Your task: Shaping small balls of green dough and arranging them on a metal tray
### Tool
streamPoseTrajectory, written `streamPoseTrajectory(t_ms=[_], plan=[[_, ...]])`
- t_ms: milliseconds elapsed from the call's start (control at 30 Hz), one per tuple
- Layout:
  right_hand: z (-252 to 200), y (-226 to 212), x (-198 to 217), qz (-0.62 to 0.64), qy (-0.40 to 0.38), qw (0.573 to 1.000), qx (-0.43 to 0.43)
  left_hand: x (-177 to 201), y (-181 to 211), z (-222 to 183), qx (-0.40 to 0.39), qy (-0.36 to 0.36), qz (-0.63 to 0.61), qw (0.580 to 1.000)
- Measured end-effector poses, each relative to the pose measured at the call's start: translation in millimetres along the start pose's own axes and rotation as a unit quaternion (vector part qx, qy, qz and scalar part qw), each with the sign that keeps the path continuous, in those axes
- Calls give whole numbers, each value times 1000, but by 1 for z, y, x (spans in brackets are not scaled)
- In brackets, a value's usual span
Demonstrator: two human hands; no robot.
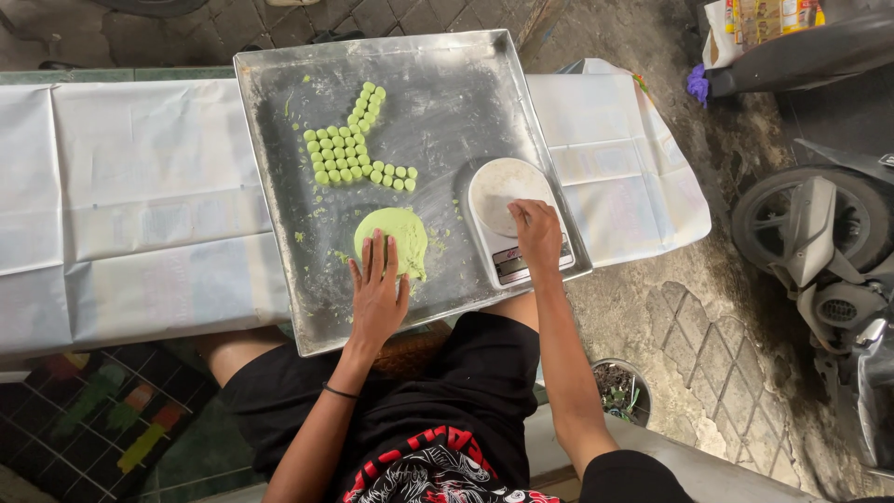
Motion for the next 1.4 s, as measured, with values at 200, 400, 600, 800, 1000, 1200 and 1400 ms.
streamPoseTrajectory(t_ms=[200, 400, 600, 800, 1000, 1200, 1400], plan=[[-7, -23, 6, 4, 10, 1000, 6, -1, -1, 0, -1, -1, -1, 1000], [-21, -38, 13, 112, 32, 993, -24, -3, -1, 0, -5, 4, -17, 1000], [-76, -117, -44, 267, -171, 945, -82, -1, 0, 1, 1, -6, -14, 1000], [-95, -148, -64, 240, -170, 956, -4, -8, -4, -1, -3, -24, -3, 1000], [-98, -142, -56, 267, -113, 957, 17, -6, -4, 1, 6, -37, 11, 999], [-108, -129, -30, 292, -131, 945, -66, 1, 1, 3, 3, -33, 13, 999], [-94, -94, 21, 283, -64, 939, -187, -5, -4, 1, 8, -13, 8, 1000]])
Point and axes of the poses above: each hand's wrist, its own z-axis towards the middle knuckle, its own x-axis out of the back of the hand, y = z × x, the point moved 8 cm from there along z, towards the middle knuckle, and after that the axes turned 2 degrees about x, right-handed, at the moved point
